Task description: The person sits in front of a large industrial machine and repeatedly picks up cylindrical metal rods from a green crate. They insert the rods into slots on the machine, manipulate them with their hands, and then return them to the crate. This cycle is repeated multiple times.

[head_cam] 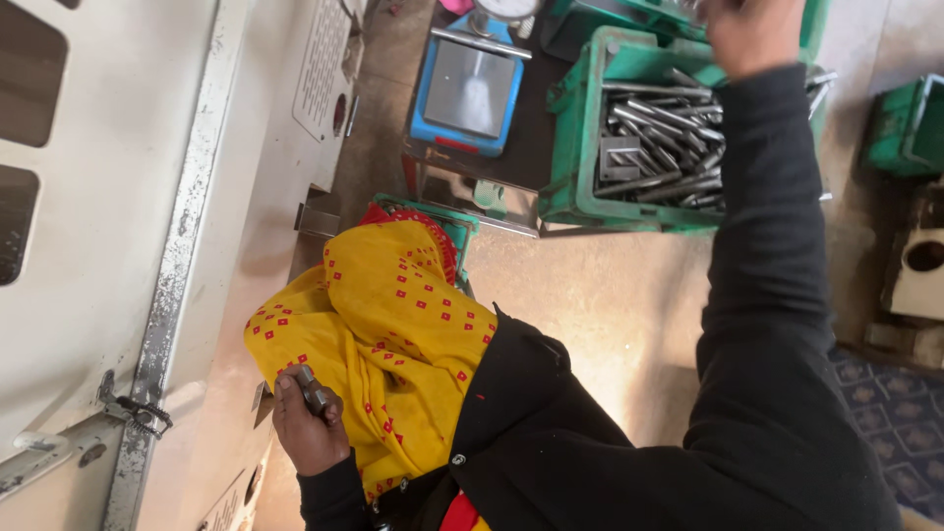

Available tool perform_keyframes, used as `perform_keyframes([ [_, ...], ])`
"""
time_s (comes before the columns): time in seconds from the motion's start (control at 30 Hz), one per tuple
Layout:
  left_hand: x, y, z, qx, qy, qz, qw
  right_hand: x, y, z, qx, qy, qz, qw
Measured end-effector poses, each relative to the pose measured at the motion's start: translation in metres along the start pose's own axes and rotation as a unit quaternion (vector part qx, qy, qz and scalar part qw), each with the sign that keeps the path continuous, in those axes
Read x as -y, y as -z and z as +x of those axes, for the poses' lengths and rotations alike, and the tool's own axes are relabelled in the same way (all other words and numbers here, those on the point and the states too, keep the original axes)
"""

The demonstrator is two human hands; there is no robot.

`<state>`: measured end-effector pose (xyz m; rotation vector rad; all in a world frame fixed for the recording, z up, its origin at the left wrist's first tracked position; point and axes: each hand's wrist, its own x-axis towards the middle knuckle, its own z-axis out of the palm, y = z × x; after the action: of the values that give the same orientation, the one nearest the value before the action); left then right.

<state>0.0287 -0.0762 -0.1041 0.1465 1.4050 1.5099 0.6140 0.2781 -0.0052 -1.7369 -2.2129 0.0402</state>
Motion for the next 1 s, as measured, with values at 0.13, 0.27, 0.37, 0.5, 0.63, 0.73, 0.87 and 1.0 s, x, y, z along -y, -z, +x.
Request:
perform_keyframes([
  [0.13,0.007,0.009,0.005,0.017,0.017,-0.024,0.999,0.060,0.001,-0.066,0.081,-0.022,0.089,0.993],
  [0.27,0.013,0.014,0.007,0.056,0.006,-0.028,0.998,0.081,-0.037,-0.088,0.019,-0.016,-0.134,0.991],
  [0.37,0.013,0.023,0.004,0.054,-0.006,0.004,0.999,0.065,-0.064,-0.093,-0.003,-0.023,-0.142,0.990],
  [0.5,0.012,0.044,-0.003,0.029,-0.013,-0.007,0.999,0.024,-0.062,-0.086,-0.084,-0.005,-0.154,0.985],
  [0.63,0.014,0.068,-0.005,-0.005,0.000,-0.056,0.998,0.005,-0.031,-0.090,-0.264,-0.045,0.248,0.931],
  [0.73,0.017,0.077,-0.001,-0.002,0.005,-0.070,0.997,0.024,-0.023,-0.100,-0.263,-0.043,0.372,0.889],
  [0.87,0.018,0.065,0.004,0.041,-0.002,-0.063,0.997,0.074,-0.016,-0.107,-0.305,-0.026,0.234,0.923],
  [1.0,0.010,0.030,-0.007,0.146,0.058,0.003,0.988,0.152,-0.018,-0.142,-0.285,0.005,0.139,0.949],
])
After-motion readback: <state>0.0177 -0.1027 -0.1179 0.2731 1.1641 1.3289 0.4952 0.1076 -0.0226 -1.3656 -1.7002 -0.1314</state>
